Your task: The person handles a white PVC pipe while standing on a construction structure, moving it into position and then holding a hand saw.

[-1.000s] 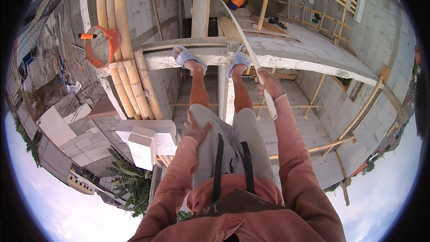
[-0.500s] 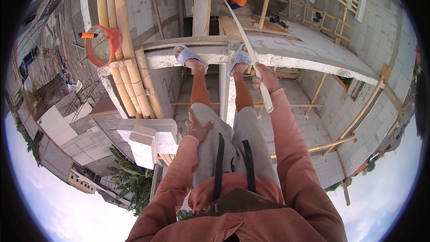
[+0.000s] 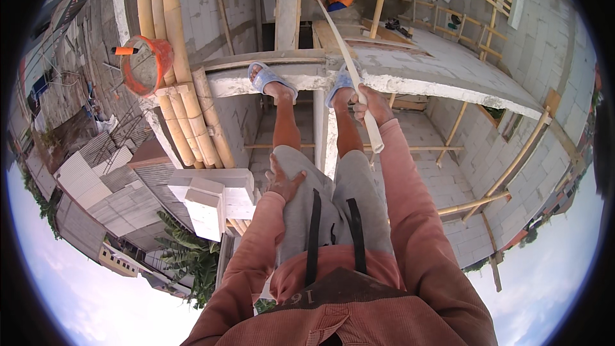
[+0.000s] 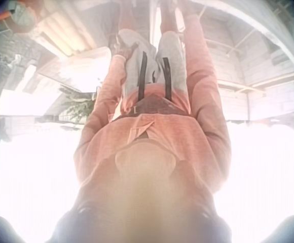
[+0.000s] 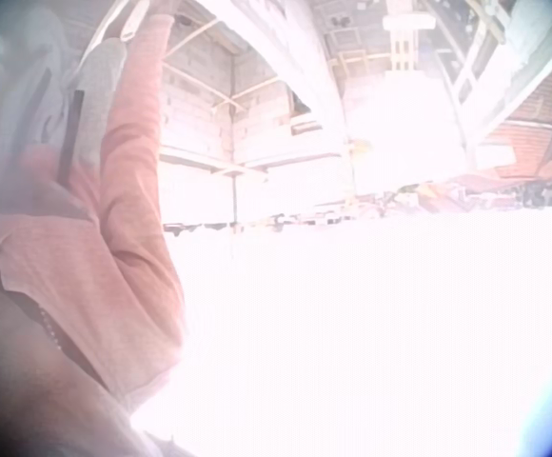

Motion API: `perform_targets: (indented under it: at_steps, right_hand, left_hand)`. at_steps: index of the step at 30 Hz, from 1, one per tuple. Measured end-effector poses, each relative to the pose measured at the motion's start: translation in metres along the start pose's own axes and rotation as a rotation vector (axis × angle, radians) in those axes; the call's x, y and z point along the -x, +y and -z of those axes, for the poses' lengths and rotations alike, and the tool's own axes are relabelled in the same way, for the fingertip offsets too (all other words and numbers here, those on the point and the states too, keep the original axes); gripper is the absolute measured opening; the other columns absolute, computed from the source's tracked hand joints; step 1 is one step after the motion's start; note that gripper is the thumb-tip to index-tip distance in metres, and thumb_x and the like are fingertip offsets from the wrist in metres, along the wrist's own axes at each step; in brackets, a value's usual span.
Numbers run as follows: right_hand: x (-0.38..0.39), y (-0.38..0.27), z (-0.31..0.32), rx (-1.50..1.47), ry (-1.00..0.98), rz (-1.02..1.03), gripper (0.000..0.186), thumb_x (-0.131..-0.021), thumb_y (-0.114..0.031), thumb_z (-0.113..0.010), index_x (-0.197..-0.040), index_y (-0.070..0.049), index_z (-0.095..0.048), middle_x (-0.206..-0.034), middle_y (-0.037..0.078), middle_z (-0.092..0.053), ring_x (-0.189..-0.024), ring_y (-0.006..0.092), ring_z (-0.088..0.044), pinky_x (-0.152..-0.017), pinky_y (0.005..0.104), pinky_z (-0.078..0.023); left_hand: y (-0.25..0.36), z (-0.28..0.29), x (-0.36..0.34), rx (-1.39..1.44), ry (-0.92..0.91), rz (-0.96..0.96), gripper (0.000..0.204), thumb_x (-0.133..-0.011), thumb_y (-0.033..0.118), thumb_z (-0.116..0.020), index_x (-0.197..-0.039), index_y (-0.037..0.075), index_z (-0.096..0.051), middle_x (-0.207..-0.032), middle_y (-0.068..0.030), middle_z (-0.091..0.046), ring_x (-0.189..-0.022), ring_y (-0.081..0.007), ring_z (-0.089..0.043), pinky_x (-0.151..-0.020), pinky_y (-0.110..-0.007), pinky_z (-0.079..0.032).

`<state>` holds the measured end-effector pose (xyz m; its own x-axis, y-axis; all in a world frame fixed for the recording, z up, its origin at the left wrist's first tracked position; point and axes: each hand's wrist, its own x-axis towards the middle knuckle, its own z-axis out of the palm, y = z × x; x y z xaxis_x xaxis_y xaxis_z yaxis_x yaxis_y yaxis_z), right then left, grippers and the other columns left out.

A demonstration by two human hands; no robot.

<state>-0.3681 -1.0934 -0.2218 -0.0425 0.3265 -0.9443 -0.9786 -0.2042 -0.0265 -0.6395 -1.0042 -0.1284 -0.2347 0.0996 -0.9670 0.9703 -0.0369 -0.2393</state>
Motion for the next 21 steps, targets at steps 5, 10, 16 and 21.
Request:
perform_targets:
  at_steps: [5,10,16,21]
  right_hand:
    - [-0.003,-0.002,-0.003,-0.078,-0.011,-0.091,0.028,-0.094,-0.025,-0.041,-0.077,-0.004,-0.047,-0.066,0.004,-0.046,-0.045,0.0083,-0.037,-0.04,0.0217,-0.033]
    - [0.01,-0.005,-0.018,-0.01,0.043,-0.064,0.028,-0.095,-0.024,-0.041,-0.076,-0.004,-0.047,-0.065,0.004,-0.046,-0.046,0.0081,-0.038,-0.039,0.0212,-0.033]
    - [0.008,-0.002,-0.009,0.036,0.049,-0.062,0.024,-0.094,-0.022,-0.044,-0.08,-0.003,-0.047,-0.066,0.005,-0.047,-0.045,0.0088,-0.039,-0.038,0.0221,-0.033]
    - [0.014,-0.004,-0.018,0.094,0.097,-0.029,0.021,-0.094,-0.022,-0.045,-0.084,-0.004,-0.047,-0.068,0.005,-0.048,-0.045,0.0096,-0.039,-0.038,0.023,-0.034]
  left_hand:
    - [-0.002,-0.001,-0.001,0.017,0.013,-0.021,0.114,-0.072,0.057,-0.063,-0.144,0.019,0.017,-0.145,-0.0302,-0.012,-0.131,-0.0446,-0.028,-0.108,-0.048,-0.025]
    - [-0.001,0.002,0.003,0.037,-0.001,-0.002,0.114,-0.072,0.058,-0.063,-0.144,0.02,0.017,-0.145,-0.0299,-0.013,-0.131,-0.0443,-0.028,-0.108,-0.047,-0.026]
    - [0.004,0.004,0.008,0.034,-0.017,0.019,0.115,-0.071,0.062,-0.062,-0.145,0.019,0.015,-0.145,-0.0305,-0.015,-0.132,-0.0432,-0.028,-0.108,-0.049,-0.025]
    - [0.0,-0.002,0.004,0.037,-0.005,0.028,0.114,-0.071,0.062,-0.061,-0.145,0.019,0.015,-0.144,-0.0302,-0.017,-0.131,-0.0429,-0.029,-0.107,-0.05,-0.026]
